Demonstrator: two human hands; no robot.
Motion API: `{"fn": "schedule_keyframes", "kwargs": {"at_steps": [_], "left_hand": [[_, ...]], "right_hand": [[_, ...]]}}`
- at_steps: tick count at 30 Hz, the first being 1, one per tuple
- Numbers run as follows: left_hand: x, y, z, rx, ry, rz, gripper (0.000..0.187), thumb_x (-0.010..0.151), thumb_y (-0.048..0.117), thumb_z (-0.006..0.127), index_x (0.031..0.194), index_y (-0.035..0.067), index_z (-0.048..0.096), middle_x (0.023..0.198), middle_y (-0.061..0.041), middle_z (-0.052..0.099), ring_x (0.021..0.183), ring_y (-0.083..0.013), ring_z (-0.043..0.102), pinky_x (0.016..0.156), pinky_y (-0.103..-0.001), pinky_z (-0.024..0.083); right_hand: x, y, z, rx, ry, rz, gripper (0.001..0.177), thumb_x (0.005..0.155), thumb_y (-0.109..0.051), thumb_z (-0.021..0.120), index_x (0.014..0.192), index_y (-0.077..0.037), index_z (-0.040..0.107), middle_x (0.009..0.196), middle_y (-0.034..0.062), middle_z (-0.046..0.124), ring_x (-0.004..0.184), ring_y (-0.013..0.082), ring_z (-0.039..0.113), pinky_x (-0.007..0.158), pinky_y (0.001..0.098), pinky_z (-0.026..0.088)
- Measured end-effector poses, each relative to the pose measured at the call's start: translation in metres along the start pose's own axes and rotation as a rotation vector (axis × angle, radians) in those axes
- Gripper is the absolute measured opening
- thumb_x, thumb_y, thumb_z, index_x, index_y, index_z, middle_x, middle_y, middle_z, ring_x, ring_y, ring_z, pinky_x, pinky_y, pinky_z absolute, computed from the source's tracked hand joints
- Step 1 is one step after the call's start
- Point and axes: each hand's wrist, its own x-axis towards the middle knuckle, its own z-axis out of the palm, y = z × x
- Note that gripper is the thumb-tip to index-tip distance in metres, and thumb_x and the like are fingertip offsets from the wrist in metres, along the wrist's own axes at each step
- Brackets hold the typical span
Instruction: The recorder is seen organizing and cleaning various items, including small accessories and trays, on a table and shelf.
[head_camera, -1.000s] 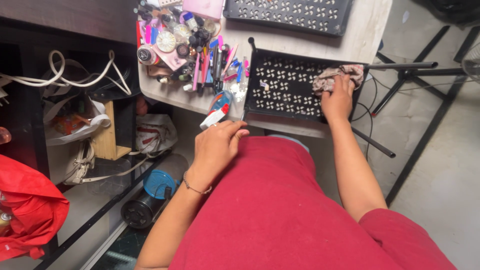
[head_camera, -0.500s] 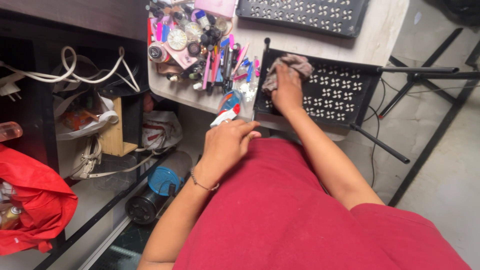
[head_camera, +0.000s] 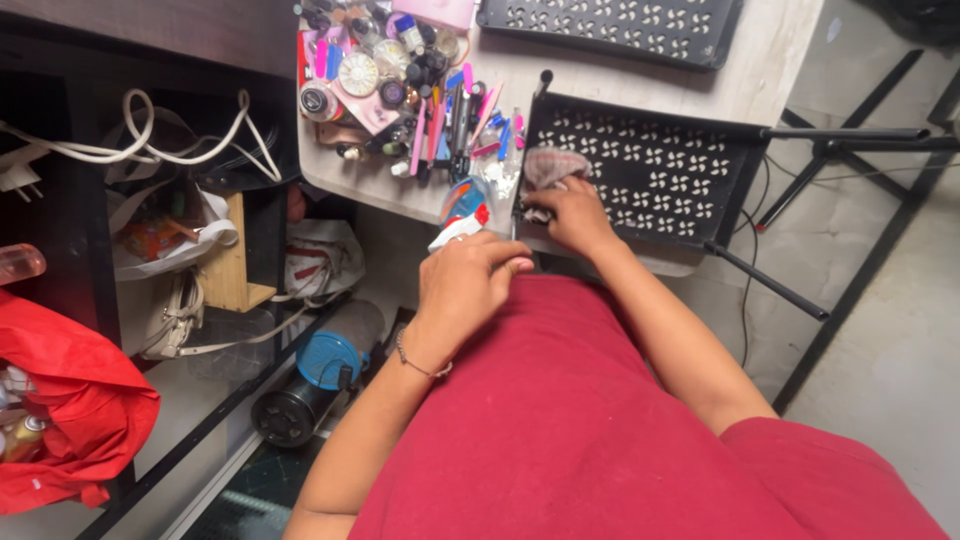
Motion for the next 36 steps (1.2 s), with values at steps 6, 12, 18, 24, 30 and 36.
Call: {"fn": "schedule_keyframes", "kwargs": {"at_steps": [6,12,18,24,30,36], "left_hand": [[-0.002,0.003,0.001,-0.020,0.004,-0.074,0.016,0.087,0.034,0.073,0.094,0.022,0.081,0.086,-0.001,0.076,0.084,-0.0271,0.072,0.070,-0.041,0.054],[-0.003,0.006,0.006,-0.050,0.002,-0.151,0.018,0.087,0.035,0.073,0.095,0.022,0.082,0.089,-0.001,0.077,0.082,-0.0268,0.073,0.069,-0.040,0.055],[0.001,0.008,0.001,-0.068,-0.060,-0.196,0.020,0.086,0.037,0.074,0.097,0.024,0.082,0.089,-0.001,0.078,0.080,-0.0246,0.074,0.070,-0.038,0.055],[0.003,0.004,0.000,-0.046,-0.091,-0.159,0.021,0.086,0.039,0.074,0.098,0.023,0.082,0.089,-0.002,0.078,0.081,-0.0245,0.074,0.069,-0.039,0.055],[0.004,-0.003,0.002,-0.059,-0.096,-0.111,0.021,0.085,0.038,0.075,0.097,0.022,0.082,0.087,-0.004,0.077,0.080,-0.0246,0.074,0.069,-0.038,0.055],[0.007,-0.007,-0.002,-0.117,-0.171,-0.174,0.021,0.084,0.038,0.076,0.097,0.023,0.082,0.080,-0.004,0.077,0.076,-0.0202,0.075,0.068,-0.036,0.055]], "right_hand": [[-0.016,0.008,-0.038,-0.347,-0.086,0.038,0.036,0.070,-0.016,0.079,0.104,-0.031,0.082,0.111,-0.0030,0.075,0.119,0.0244,0.057,0.098,0.0461,0.038],[-0.067,0.080,-0.059,-0.463,-0.030,0.282,0.016,0.080,-0.020,0.079,0.094,-0.028,0.084,0.110,-0.0051,0.075,0.122,0.0221,0.058,0.098,0.0417,0.045],[-0.066,0.060,-0.076,-0.204,0.196,0.099,0.064,0.072,0.004,0.070,0.134,-0.014,0.071,0.137,0.0165,0.059,0.119,0.0385,0.058,0.090,0.0465,0.052],[-0.024,0.060,-0.038,-0.135,0.021,-0.144,0.045,0.075,0.003,0.072,0.119,-0.005,0.070,0.136,0.0130,0.062,0.118,0.0346,0.064,0.094,0.0409,0.055],[0.020,0.007,-0.018,-0.093,0.091,-0.217,0.027,0.073,-0.009,0.083,0.099,-0.008,0.074,0.105,0.0111,0.065,0.102,0.0349,0.064,0.085,0.0457,0.052],[0.034,-0.010,0.008,0.013,0.264,-0.099,0.025,0.070,-0.007,0.080,0.094,-0.009,0.073,0.097,0.0106,0.063,0.100,0.0334,0.062,0.091,0.0477,0.050]]}}
